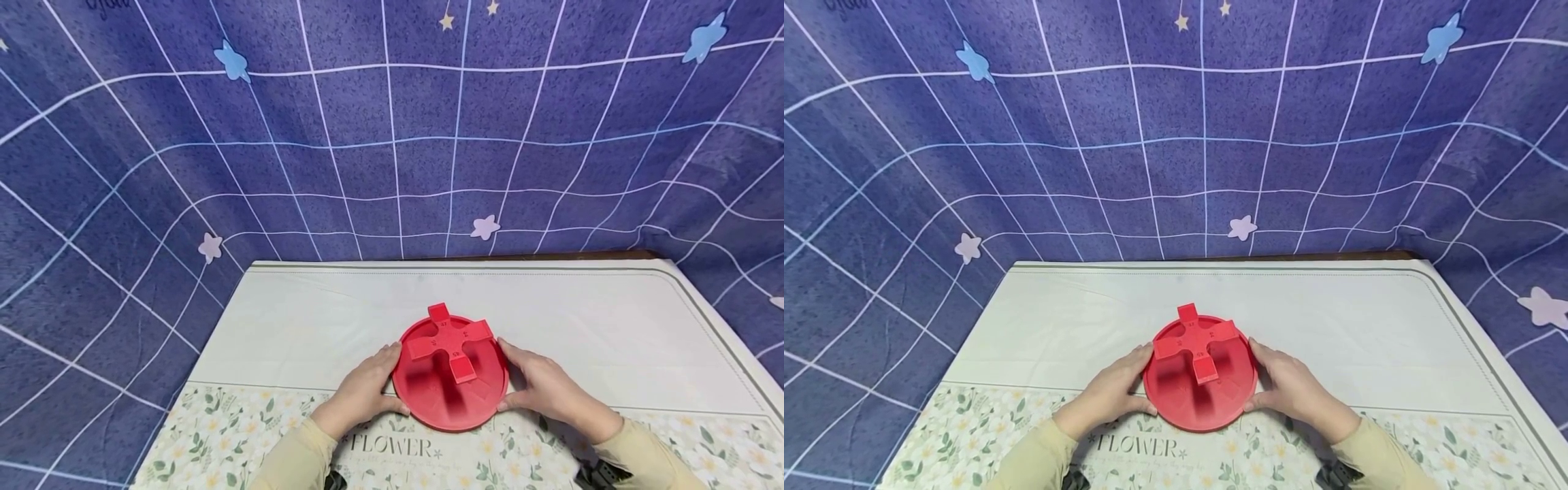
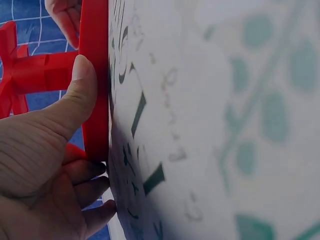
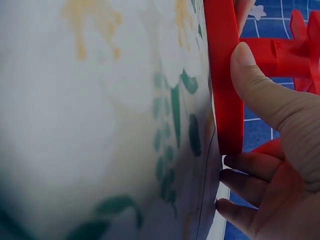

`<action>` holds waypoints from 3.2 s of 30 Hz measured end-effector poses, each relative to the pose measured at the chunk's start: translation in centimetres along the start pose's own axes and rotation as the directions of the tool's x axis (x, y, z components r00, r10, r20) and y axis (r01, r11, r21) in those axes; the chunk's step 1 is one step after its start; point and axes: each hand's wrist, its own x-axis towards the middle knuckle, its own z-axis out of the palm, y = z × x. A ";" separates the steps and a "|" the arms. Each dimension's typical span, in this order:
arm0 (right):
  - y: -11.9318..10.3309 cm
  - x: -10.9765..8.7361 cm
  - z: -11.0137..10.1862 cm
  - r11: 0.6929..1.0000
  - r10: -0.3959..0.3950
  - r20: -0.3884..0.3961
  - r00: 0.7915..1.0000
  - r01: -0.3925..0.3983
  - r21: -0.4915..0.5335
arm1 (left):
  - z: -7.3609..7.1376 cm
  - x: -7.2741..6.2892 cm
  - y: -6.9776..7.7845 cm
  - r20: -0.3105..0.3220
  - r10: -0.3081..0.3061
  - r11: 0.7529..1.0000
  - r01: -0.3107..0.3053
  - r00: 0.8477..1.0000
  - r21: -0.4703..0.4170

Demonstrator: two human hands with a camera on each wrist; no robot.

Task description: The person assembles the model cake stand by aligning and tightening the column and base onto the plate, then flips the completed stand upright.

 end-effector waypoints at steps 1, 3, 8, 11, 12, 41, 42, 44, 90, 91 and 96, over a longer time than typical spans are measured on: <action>0.0 0.0 0.0 1.000 0.004 -0.001 1.000 -0.004 -0.005 | 0.0 0.0 0.0 0.000 0.000 1.000 0.000 1.000 -0.003; 0.0 -0.1 0.0 1.000 0.008 -0.009 1.000 -0.008 -0.016 | 0.1 0.1 0.0 -0.001 -0.003 1.000 0.003 1.000 -0.013; 0.1 -0.3 0.2 0.999 0.010 -0.029 1.000 -0.011 -0.034 | 0.3 0.2 0.0 -0.009 -0.008 0.999 0.008 1.000 -0.047; 0.0 -0.4 0.1 1.000 0.014 -0.045 0.999 -0.015 -0.027 | 0.2 0.1 -0.1 -0.011 -0.013 0.996 0.013 1.000 -0.085; -0.1 -0.5 0.0 1.000 0.016 -0.052 0.999 -0.018 -0.020 | 0.2 0.0 -0.1 -0.010 -0.014 0.994 0.013 1.000 -0.105; -5.5 -3.3 -2.8 0.732 0.274 -0.328 0.904 0.025 0.681 | -3.7 -2.9 3.1 -0.225 0.000 0.590 -0.182 0.974 -0.786; -5.6 -3.4 -2.7 0.734 0.283 -0.332 0.900 0.019 0.679 | -3.6 -3.0 3.1 -0.227 -0.007 0.587 -0.180 0.974 -0.789; -5.9 -3.5 -2.7 0.744 0.297 -0.338 0.893 0.005 0.668 | -3.4 -3.1 3.2 -0.237 -0.030 0.583 -0.175 0.971 -0.794; -7.2 -2.7 -2.7 0.965 0.071 -0.659 0.749 0.114 0.234 | -3.5 -3.0 4.0 -0.707 -0.096 0.840 -0.324 0.701 -0.435; -7.2 -2.7 -2.7 0.964 0.080 -0.653 0.753 0.109 0.243 | -3.6 -3.1 4.1 -0.690 -0.115 0.825 -0.318 0.714 -0.466; -7.2 -2.3 -3.1 0.942 0.129 -0.608 0.784 0.095 0.322 | -4.5 -3.3 4.5 -0.597 -0.188 0.761 -0.269 0.780 -0.591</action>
